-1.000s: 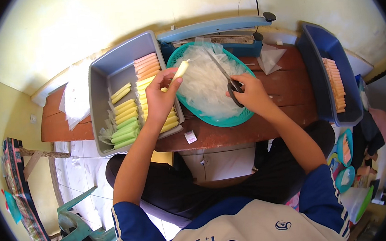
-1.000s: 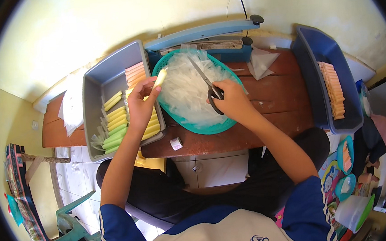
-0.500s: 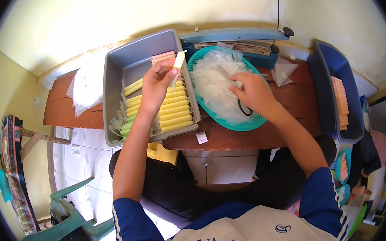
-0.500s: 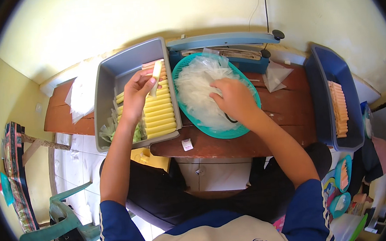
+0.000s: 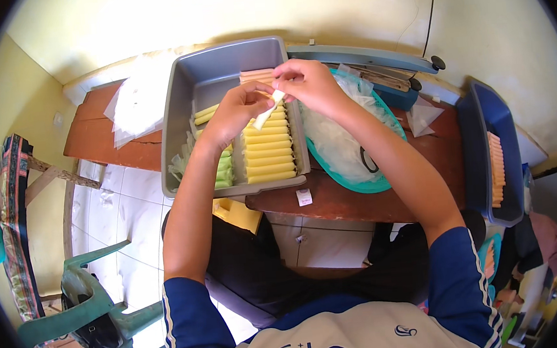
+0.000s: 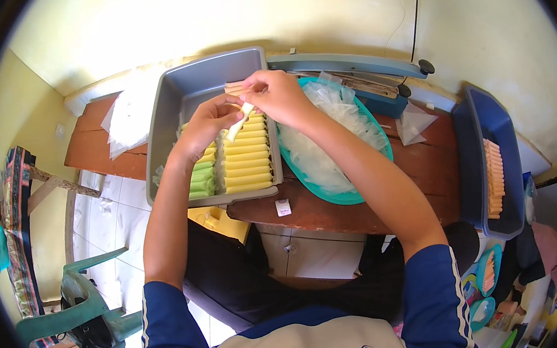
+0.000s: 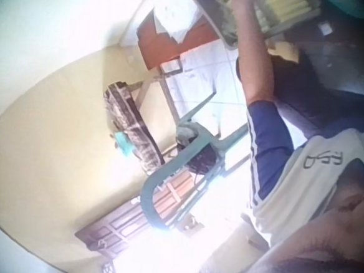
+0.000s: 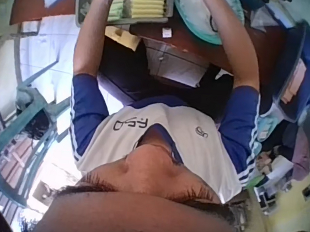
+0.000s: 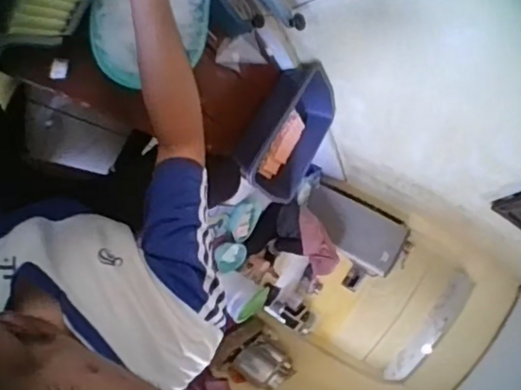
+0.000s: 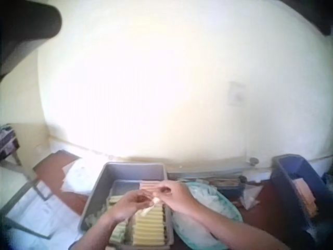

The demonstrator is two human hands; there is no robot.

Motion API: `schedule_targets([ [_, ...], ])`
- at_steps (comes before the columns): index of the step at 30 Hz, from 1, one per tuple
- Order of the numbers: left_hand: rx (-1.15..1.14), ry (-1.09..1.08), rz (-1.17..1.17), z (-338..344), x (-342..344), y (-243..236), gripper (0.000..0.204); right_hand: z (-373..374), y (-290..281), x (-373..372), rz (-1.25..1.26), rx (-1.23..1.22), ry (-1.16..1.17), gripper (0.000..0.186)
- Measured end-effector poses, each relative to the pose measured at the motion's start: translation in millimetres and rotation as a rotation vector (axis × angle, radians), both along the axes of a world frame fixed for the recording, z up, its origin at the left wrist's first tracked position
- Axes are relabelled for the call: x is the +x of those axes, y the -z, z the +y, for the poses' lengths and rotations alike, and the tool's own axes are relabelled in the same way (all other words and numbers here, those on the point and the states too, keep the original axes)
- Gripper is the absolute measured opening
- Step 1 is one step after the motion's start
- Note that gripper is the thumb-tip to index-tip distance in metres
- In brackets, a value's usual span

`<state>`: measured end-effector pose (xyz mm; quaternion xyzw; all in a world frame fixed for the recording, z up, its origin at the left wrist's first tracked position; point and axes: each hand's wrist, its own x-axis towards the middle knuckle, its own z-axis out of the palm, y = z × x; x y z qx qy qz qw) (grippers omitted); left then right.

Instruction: The person uses scissors to trim the excess plastic from the ends of frozen ice pops and then arranges them neatly by color in a grey tray.

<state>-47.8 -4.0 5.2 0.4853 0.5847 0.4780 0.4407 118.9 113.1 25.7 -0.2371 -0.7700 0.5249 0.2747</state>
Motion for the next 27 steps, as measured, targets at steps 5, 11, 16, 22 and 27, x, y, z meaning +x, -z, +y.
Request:
schedule_targets([
  [5, -0.121, 0.035, 0.140, -7, -11, -7, 0.031, 8, 13, -12, -0.096, -0.078, -0.093, 0.019],
  [11, -0.207, 0.099, 0.299, -11, -36, 1, 0.032, 12, 21, -10, -0.206, 0.024, -0.093, 0.019],
  [16, -0.245, 0.204, 0.434, -13, -46, -1, 0.034, 11, 32, -8, -0.309, 0.089, -0.250, 0.025],
  [22, -0.389, 0.401, 0.529, -21, -41, -5, 0.037, -14, 24, -8, -0.494, 0.342, -0.447, 0.030],
  [27, -0.632, 0.513, 0.474, -24, -25, -3, 0.033, -33, 28, -6, -0.680, 0.416, -0.642, 0.028],
])
